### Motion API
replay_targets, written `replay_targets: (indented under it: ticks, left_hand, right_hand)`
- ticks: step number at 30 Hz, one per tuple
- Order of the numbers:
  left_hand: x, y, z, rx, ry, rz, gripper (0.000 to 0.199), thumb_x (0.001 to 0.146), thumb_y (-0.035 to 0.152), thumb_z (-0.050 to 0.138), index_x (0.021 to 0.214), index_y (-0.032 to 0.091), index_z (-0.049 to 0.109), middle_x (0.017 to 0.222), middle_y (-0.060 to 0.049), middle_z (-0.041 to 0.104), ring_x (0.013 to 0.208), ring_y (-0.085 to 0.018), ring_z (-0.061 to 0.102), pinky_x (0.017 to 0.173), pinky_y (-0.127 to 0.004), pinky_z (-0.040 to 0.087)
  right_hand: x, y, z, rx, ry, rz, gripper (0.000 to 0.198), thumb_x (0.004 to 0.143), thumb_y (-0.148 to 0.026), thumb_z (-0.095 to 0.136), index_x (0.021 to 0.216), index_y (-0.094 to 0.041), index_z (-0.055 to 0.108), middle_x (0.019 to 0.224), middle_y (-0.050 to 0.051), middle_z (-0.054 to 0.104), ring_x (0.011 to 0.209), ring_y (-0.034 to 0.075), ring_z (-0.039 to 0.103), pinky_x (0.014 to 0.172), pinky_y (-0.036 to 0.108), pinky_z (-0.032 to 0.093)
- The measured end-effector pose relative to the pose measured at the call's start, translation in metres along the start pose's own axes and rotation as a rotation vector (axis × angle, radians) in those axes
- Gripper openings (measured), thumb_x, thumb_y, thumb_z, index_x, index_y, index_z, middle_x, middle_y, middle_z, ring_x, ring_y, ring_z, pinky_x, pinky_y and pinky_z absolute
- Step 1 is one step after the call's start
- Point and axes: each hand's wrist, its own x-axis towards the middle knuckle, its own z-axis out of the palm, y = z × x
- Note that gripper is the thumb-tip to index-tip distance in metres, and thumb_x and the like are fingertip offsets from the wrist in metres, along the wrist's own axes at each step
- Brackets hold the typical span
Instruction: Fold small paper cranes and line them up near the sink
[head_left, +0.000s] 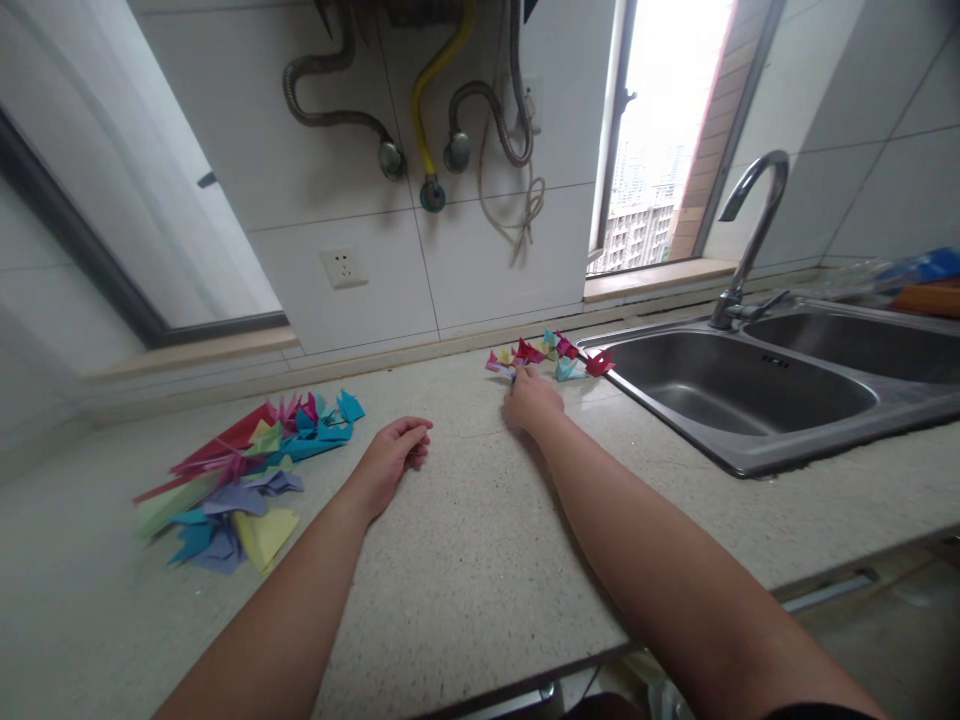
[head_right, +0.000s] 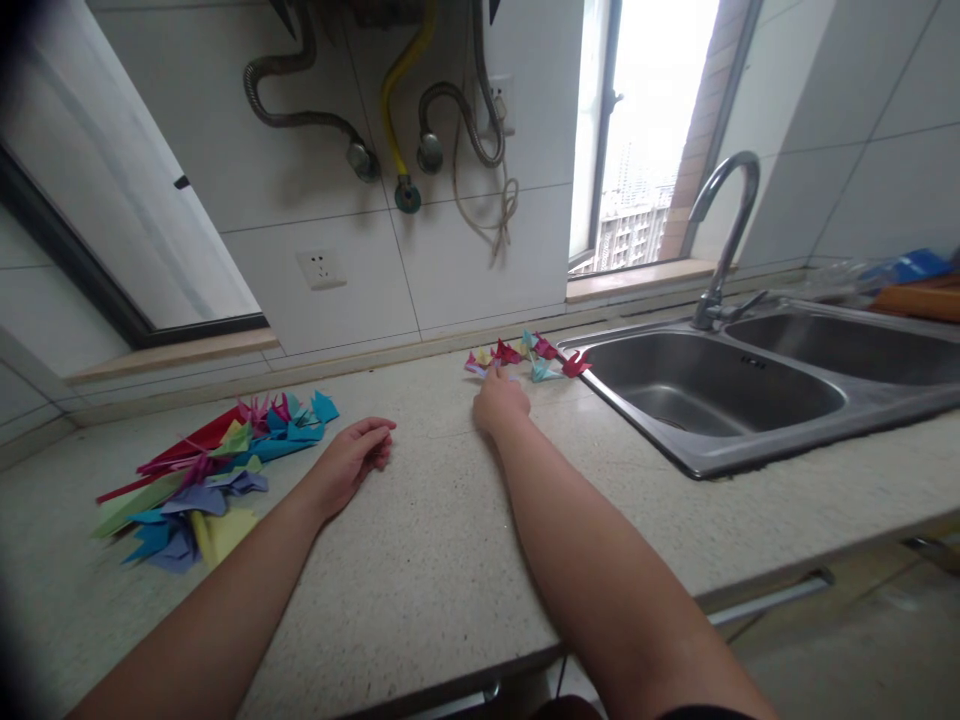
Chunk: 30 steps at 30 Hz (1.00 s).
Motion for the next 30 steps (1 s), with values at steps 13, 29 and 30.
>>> replay_targets:
  ticks: [13,29,30]
  left_hand:
    - [-0.0002,-0.0001,0.0,0.04,-0.023,0.003,0.029,0.08,0.032,0.065,0.102,0.012,0.064,0.081,-0.003,0.057,0.065,-0.009,0.053,0.056,-0.022,0.04]
    - [0.0003,-0.0008,0.0003,0.092,-0.07,0.013,0.03,0.081,0.033,0.064,0.102,0.012,0.063,0.081,-0.004,0.057,0.065,-0.01,0.053,0.057,-0.023,0.04]
    - [0.0002,-0.0006,0.0005,0.095,-0.073,0.015,0.03,0.081,0.033,0.064,0.102,0.012,0.063,0.081,-0.004,0.057,0.065,-0.01,0.053,0.058,-0.023,0.04]
  right_hand:
    - [0.003,0.0071,-0.0038,-0.007,-0.002,0.0,0.042,0.088,-0.033,0.046,0.127,-0.018,0.052,0.131,0.016,0.05,0.111,0.032,0.054,0.087,0.042,0.046]
    - [0.0017,0.0066,-0.0059,-0.044,-0.083,0.082,0.049,0.089,-0.037,0.045,0.131,-0.014,0.05,0.133,0.019,0.049,0.118,0.034,0.051,0.092,0.045,0.044]
    - [0.0018,0.007,-0.0066,-0.046,-0.085,0.084,0.049,0.089,-0.038,0.045,0.13,-0.014,0.051,0.132,0.02,0.049,0.118,0.034,0.051,0.092,0.045,0.044]
